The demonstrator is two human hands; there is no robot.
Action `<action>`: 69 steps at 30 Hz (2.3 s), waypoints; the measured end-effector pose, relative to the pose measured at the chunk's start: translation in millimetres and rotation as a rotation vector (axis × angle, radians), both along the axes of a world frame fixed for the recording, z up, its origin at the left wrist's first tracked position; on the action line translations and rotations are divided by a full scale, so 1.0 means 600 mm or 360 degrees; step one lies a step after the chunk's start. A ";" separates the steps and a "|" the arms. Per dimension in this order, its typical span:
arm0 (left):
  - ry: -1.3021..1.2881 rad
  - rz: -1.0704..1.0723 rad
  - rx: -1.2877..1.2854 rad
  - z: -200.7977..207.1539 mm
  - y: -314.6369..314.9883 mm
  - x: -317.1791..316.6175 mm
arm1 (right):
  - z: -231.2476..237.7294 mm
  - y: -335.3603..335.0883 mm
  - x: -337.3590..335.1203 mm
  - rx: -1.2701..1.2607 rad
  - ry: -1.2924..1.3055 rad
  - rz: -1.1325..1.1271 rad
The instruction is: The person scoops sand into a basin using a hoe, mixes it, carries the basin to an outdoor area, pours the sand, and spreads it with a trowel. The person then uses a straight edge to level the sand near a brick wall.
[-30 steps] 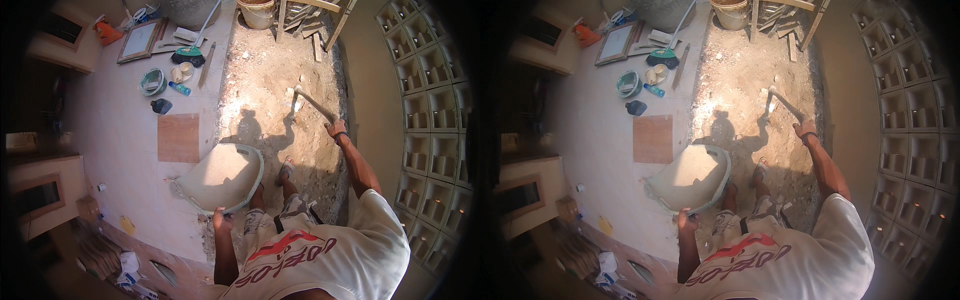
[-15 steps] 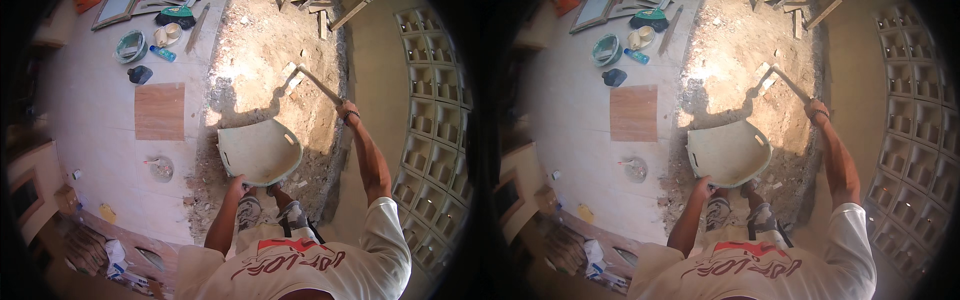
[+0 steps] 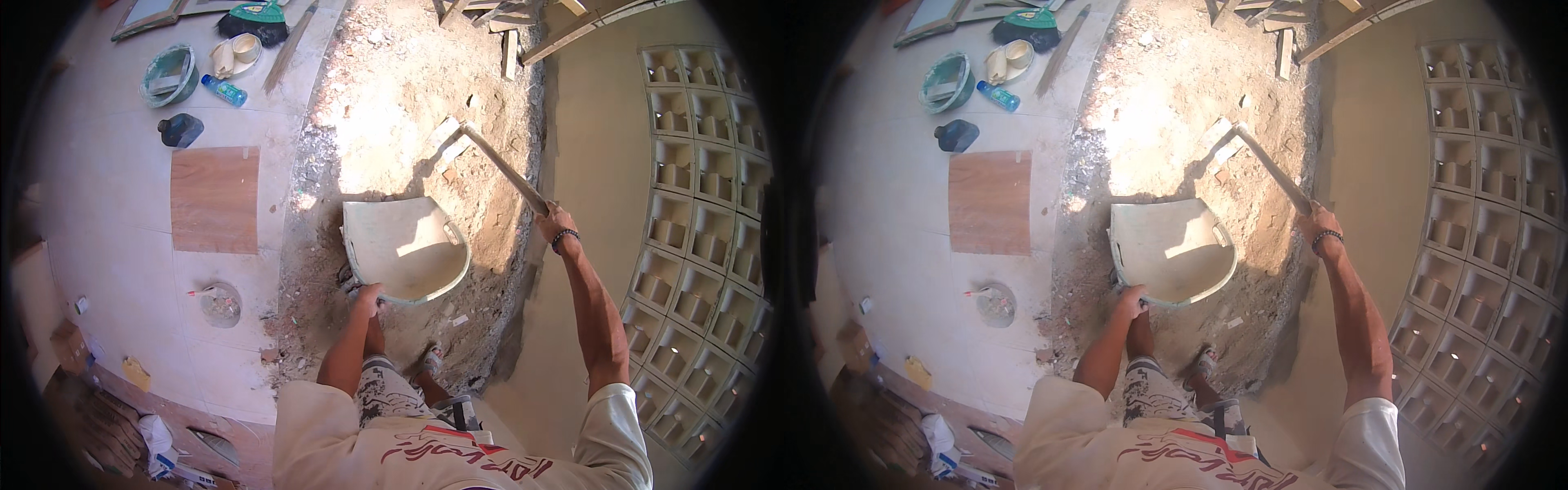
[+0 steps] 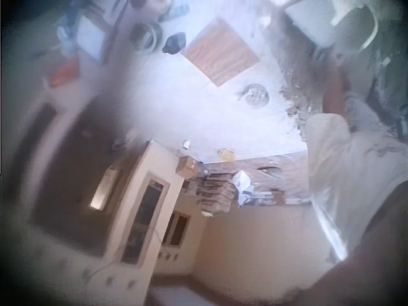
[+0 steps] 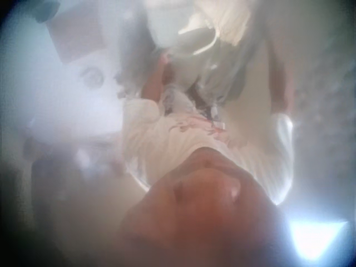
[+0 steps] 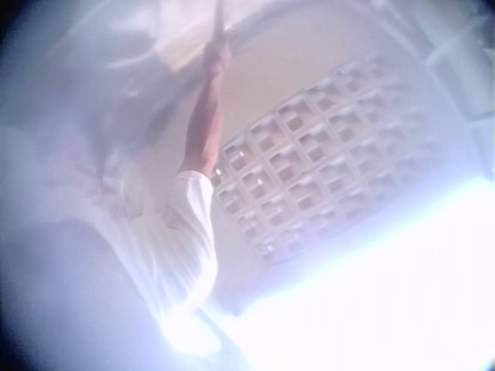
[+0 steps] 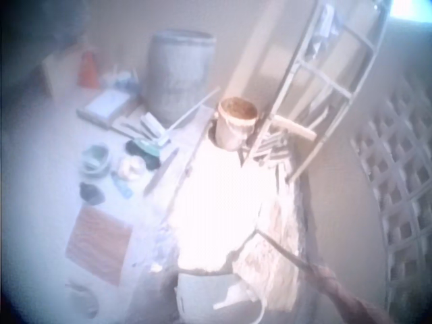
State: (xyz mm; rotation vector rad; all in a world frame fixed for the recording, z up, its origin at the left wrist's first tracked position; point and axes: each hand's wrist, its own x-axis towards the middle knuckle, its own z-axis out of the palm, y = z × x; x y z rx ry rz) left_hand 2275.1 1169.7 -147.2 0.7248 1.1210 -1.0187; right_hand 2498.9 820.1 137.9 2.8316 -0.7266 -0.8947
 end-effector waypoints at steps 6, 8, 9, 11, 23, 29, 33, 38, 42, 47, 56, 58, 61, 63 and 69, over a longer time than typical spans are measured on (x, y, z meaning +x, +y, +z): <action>0.0152 0.0005 0.0380 -0.098 -0.020 0.047 | 0.011 0.021 0.011 -0.0058 0.0026 -0.0087; 0.0185 0.0047 0.0570 -0.161 -0.017 0.022 | 0.002 0.028 0.027 -0.0068 0.0042 0.0006; 0.0195 0.0077 0.0617 -0.165 -0.022 0.021 | 0.003 0.030 0.027 -0.0086 0.0040 0.0023; 0.0198 0.0106 0.0713 -0.152 -0.030 0.036 | 0.007 0.022 0.019 -0.0109 0.0050 0.0001; -0.0024 -0.0100 0.0483 -0.147 0.003 0.048 | 0.019 0.052 0.057 -0.0092 0.0096 -0.0042; -0.0130 -0.0208 0.0865 -0.254 -0.039 -0.001 | 0.010 0.071 0.064 -0.0086 0.0096 -0.0012; -0.0360 -0.0356 0.1160 -0.276 -0.022 -0.013 | -0.001 0.092 0.044 -0.0108 -0.0007 0.0193; -0.0522 -0.0275 0.0909 -0.179 -0.049 0.034 | -0.009 0.161 0.022 -0.0211 0.0096 0.0321; -0.0518 0.0233 -0.0047 0.010 -0.108 0.135 | -0.032 0.202 -0.010 -0.0196 0.0147 0.0394; -0.0835 0.0411 -0.0433 0.215 -0.180 0.255 | -0.040 0.213 -0.020 0.0006 -0.0067 0.0332; -0.1233 0.0217 -0.0526 0.373 -0.312 0.336 | -0.034 0.117 -0.008 0.0069 0.0091 0.0217; -0.1259 0.0244 -0.0545 0.385 -0.335 0.333 | -0.036 0.085 -0.013 0.0265 -0.0028 0.0378; -0.1188 0.0272 -0.0407 0.378 -0.347 0.340 | -0.099 0.023 0.002 0.0508 0.0079 0.0924; -0.1163 0.0099 -0.0206 0.376 -0.374 0.343 | -0.123 -0.016 0.016 0.0838 0.0250 0.0554; -0.1472 -0.1190 0.0807 0.304 -0.419 0.359 | -0.258 -0.054 0.046 0.0878 0.0093 0.1116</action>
